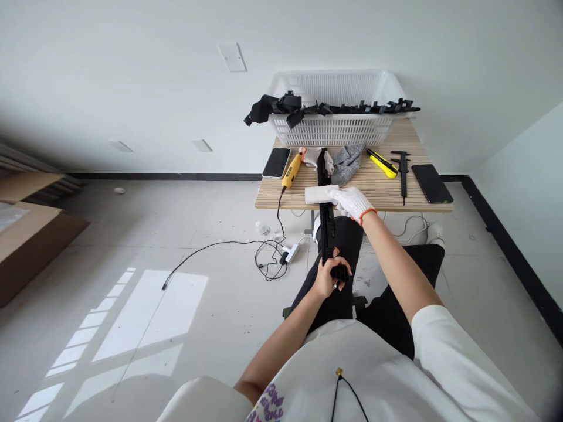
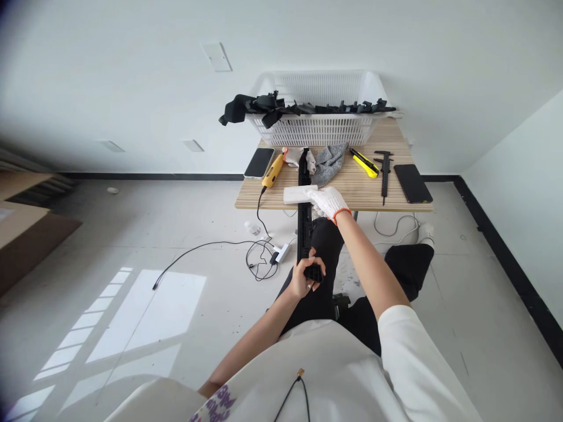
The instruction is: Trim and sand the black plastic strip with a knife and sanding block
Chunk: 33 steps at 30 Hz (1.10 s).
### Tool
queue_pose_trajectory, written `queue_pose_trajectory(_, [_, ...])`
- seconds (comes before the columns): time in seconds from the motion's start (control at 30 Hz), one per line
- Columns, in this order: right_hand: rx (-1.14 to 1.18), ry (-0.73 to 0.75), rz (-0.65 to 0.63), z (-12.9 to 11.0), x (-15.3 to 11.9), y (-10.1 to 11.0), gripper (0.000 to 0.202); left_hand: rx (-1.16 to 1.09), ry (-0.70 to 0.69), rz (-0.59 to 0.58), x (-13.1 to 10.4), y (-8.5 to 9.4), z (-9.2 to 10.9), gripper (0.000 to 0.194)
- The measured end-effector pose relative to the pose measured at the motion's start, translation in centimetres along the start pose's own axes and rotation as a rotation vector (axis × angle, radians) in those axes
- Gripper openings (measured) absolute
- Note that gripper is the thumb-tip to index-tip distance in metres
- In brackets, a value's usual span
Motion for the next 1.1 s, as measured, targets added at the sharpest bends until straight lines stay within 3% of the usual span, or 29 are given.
queue_pose_trajectory(0.2, [-0.076,0.09,0.021,-1.6,0.3,-0.9,0.042,0.01,0.019,0.013,0.0,-0.1,-0.2,0.035])
queue_pose_trajectory(0.43, [-0.068,0.083,0.007,-1.4,0.0,-0.8,0.044,0.029,-0.013,0.109,-0.3,0.4,0.0,0.029])
queue_pose_trajectory(0.9, [-0.056,0.008,0.012,0.1,-1.0,2.1,0.045,-0.04,-0.012,0.121,-0.4,0.3,0.1,0.03])
queue_pose_trajectory(1.1, [-0.086,-0.01,0.084,0.8,-2.2,4.9,0.043,-0.048,-0.013,0.119,-0.4,0.2,0.4,0.029])
Point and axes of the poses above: each hand's wrist, its own x-axis towards the middle knuckle, its own y-axis out of the back of the hand, z = x × y, the point moved 9 cm from there along x, towards the middle knuckle, and after that the axes turned 6 degrees about y, right-handed, at the moved point
